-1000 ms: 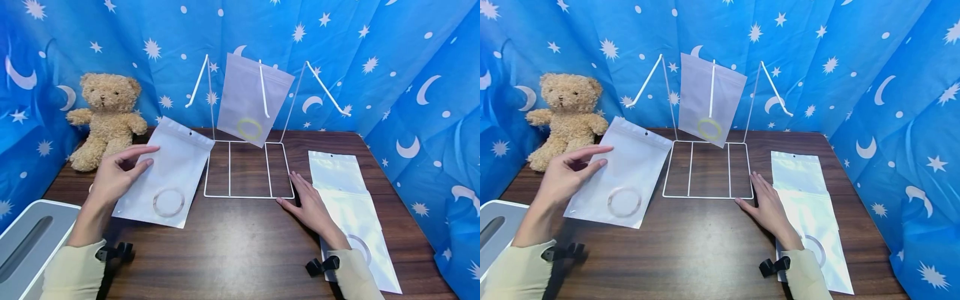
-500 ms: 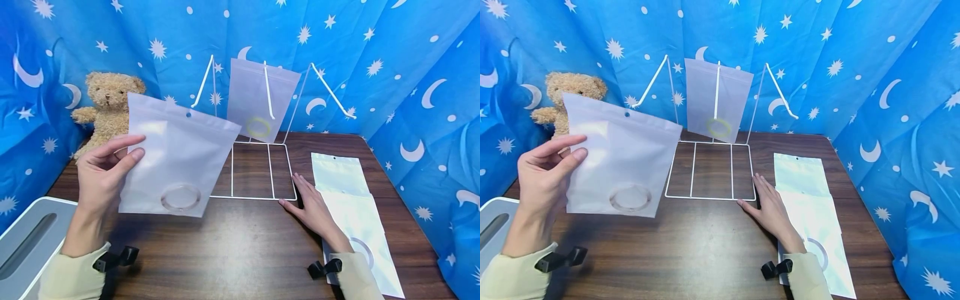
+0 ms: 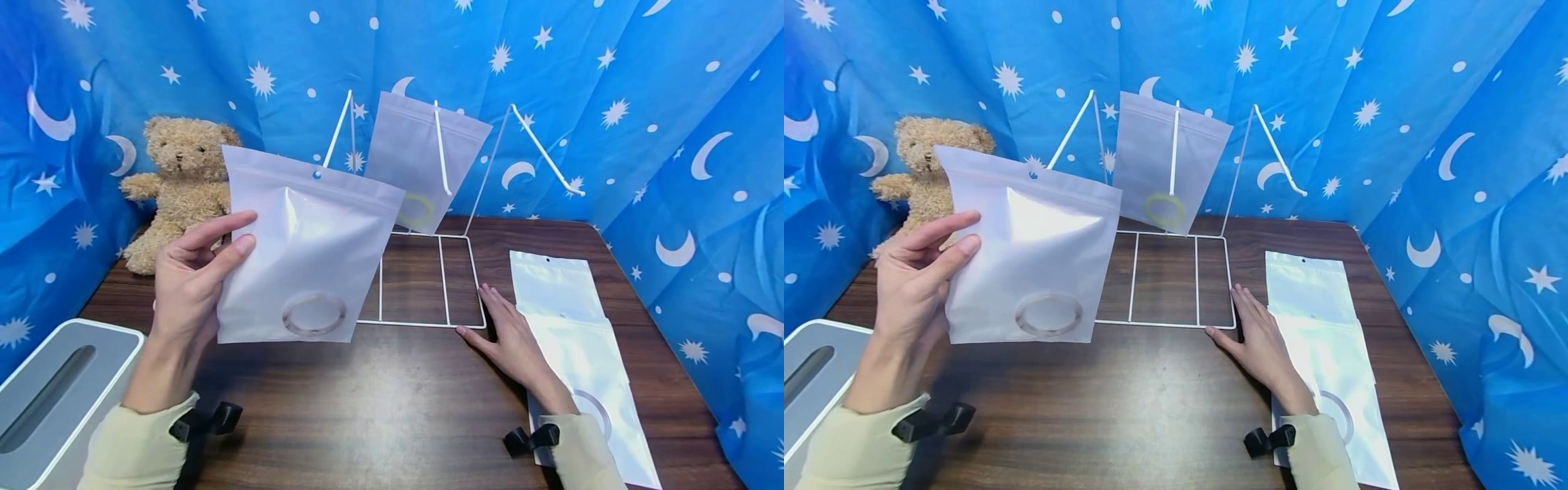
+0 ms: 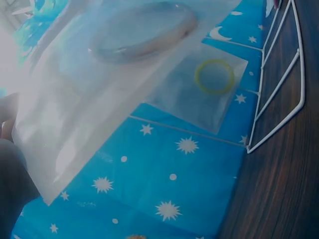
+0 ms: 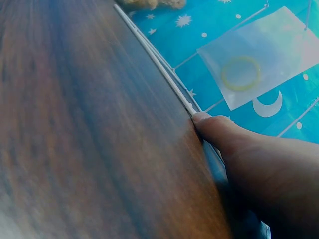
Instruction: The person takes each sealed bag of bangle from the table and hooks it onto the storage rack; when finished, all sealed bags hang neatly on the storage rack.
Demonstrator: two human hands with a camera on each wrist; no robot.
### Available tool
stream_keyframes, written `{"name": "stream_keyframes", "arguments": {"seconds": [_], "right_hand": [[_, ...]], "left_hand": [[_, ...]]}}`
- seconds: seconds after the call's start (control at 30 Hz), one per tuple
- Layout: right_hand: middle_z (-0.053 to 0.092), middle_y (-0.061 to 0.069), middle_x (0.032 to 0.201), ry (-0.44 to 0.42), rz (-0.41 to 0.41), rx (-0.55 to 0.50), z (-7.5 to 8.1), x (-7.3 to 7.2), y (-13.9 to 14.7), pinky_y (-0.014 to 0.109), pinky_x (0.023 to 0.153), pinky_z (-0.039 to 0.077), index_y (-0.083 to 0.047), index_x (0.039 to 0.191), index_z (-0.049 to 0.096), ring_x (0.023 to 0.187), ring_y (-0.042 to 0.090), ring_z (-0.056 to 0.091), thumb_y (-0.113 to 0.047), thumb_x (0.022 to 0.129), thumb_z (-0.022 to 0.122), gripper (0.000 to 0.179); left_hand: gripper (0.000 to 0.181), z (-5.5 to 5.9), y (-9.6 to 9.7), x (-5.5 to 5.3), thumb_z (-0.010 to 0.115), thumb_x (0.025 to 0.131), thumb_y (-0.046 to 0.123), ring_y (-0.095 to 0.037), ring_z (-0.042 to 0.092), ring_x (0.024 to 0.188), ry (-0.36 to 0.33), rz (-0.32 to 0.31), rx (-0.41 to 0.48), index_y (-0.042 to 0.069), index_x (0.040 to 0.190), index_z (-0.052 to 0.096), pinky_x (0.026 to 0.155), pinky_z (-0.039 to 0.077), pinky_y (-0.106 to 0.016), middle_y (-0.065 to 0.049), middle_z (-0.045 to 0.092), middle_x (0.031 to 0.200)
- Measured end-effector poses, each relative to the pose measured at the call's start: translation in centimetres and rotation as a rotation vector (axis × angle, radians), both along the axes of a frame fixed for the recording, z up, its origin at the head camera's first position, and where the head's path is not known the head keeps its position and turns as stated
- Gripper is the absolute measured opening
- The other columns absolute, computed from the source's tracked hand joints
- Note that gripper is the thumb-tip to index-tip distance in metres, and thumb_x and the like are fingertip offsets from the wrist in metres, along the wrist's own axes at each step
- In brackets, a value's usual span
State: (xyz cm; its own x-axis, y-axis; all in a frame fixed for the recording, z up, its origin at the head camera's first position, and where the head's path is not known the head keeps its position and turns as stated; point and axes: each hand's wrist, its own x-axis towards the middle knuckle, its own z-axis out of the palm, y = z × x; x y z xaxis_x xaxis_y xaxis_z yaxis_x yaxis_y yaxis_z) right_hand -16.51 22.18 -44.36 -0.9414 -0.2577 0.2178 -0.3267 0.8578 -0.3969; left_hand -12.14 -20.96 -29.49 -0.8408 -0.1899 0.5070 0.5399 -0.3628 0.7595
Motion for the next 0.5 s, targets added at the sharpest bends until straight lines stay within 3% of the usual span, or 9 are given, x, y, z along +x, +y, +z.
{"name": "stream_keyframes", "arguments": {"seconds": [0.27,0.5], "right_hand": [[0.028,0.014,0.158,-0.024,-0.011,0.005,0.1,0.1,-0.1,0.061,0.109,0.023,-0.008,0.154,0.030,0.143,0.035,0.025,-0.066,0.086,0.061,0.095],[0.029,0.015,0.157,-0.013,-0.009,-0.005,0.0,0.1,-0.1,0.060,0.109,0.024,-0.008,0.154,0.032,0.143,0.035,0.026,-0.064,0.086,0.062,0.094]], "left_hand": [[0.031,-0.4,-0.1,-0.6,0.065,0.084,-0.017,-0.022,0.066,0.091,-0.013,0.026,-0.021,-0.018,0.115,0.062,0.064,0.056,-0.026,-0.022,0.067,0.114],[0.032,-0.8,0.4,-1.8,0.068,0.085,-0.012,-0.016,0.067,0.076,-0.018,0.051,-0.045,-0.015,0.116,0.063,0.059,0.054,-0.023,-0.020,0.068,0.114]]}}
